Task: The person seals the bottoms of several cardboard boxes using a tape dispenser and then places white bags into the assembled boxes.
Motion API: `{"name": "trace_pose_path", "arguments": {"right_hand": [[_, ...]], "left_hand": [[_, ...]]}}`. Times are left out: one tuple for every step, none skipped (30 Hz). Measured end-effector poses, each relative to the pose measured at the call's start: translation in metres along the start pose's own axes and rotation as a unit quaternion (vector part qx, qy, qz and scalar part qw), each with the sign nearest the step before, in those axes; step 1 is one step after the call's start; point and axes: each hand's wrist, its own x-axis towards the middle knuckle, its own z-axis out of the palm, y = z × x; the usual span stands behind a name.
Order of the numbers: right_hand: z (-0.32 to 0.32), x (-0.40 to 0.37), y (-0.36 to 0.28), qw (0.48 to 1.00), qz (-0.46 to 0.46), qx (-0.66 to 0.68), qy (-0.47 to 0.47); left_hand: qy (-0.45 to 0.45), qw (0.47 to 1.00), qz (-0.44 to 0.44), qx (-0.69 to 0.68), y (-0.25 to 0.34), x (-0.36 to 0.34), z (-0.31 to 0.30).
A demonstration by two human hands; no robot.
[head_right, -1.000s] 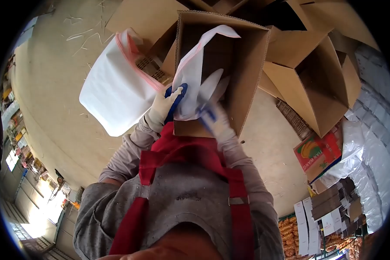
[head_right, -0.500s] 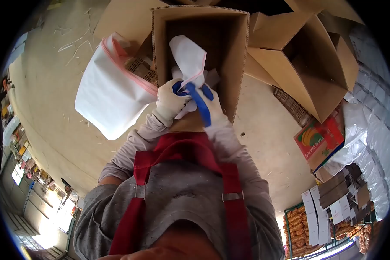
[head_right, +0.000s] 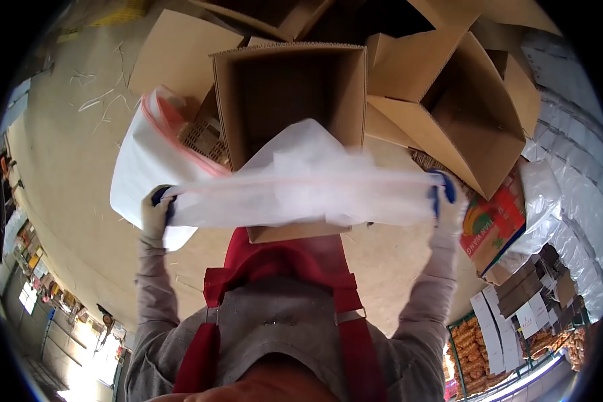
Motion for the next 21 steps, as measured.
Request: {"name": "trace_pose_path", "arguments": {"right_hand": [[-0.005, 0.013, -0.013, 0.987, -0.147, -0.054, 0.040], [-0.006, 0.029, -0.030, 0.949, -0.286, -0.109, 0.078], [0.003, 0.040, -0.072, 0.971, -0.173, -0.077, 0.146], [0.021, 0.056, -0.112, 0.953, -0.218, 0.027, 0.209], [0.044, 0.066, -0.159, 0.939, -0.167, 0.227, 0.196], [0.055, 0.114, -0.169, 0.936, -0.192, 0.217, 0.199], [0.071, 0.144, -0.197, 0.967, -0.140, 0.052, 0.208], [0.095, 0.215, -0.184, 0.950, -0.095, -0.182, 0.236], [0.131, 0.231, -0.165, 0.959, -0.131, -0.165, 0.191], [0.166, 0.227, -0.145, 0.976, -0.148, -0.099, 0.130], [0.193, 0.226, -0.121, 0.983, -0.140, -0.071, 0.093], [0.211, 0.219, -0.095, 0.990, -0.119, -0.039, 0.063], [0.223, 0.208, -0.065, 0.995, -0.087, -0.009, 0.040], [0.229, 0.195, -0.039, 0.998, -0.057, 0.029, 0.021], [0.232, 0.177, -0.022, 0.997, -0.026, 0.075, 0.004], [0.231, 0.157, -0.004, 0.993, 0.005, 0.119, -0.007], [0.231, 0.138, 0.014, 0.986, 0.034, 0.160, -0.011], [0.225, 0.115, 0.023, 0.978, 0.058, 0.198, -0.009], [0.210, 0.083, 0.025, 0.971, 0.067, 0.228, 0.001], [0.195, 0.051, 0.022, 0.967, 0.066, 0.244, 0.009], [0.173, 0.013, 0.001, 0.968, 0.057, 0.244, 0.012]], "left_hand": [[-0.009, 0.993, 0.047, 0.110, 0.008, 0.010, -0.013], [0.030, 0.987, 0.060, 0.148, 0.023, 0.029, -0.017], [0.069, 0.980, 0.075, 0.173, 0.036, 0.059, -0.021], [0.095, 0.987, 0.072, 0.110, 0.067, 0.088, -0.021], [0.145, 0.979, 0.143, -0.027, 0.078, 0.134, -0.014], [0.098, 0.993, 0.031, -0.059, 0.102, 0.174, -0.019], [0.116, 0.980, 0.103, -0.121, 0.089, 0.238, -0.013], [0.130, 0.981, 0.056, -0.134, 0.088, 0.284, -0.002], [0.138, 0.980, 0.003, -0.143, 0.080, 0.323, 0.012], [0.164, 0.986, 0.030, 0.010, 0.058, 0.363, 0.028], [0.186, 0.968, 0.056, 0.161, 0.028, 0.388, 0.043], [0.158, 0.978, -0.004, 0.132, 0.000, 0.382, 0.054], [0.126, 0.984, -0.068, 0.105, -0.042, 0.379, 0.068], [0.106, 0.942, 0.084, 0.308, -0.098, 0.368, 0.078], [0.073, 0.953, 0.105, 0.275, -0.154, 0.354, 0.086], [0.039, 0.962, 0.125, 0.241, -0.206, 0.338, 0.094], [-0.002, 1.000, 0.005, -0.027, -0.231, 0.290, 0.099], [0.050, 0.971, -0.183, -0.146, -0.160, 0.213, 0.093], [0.059, 0.877, -0.228, -0.420, -0.128, 0.166, 0.085], [0.074, 0.866, -0.231, -0.437, -0.115, 0.130, 0.068], [0.108, 0.894, -0.208, -0.382, -0.072, 0.092, 0.054]]}}
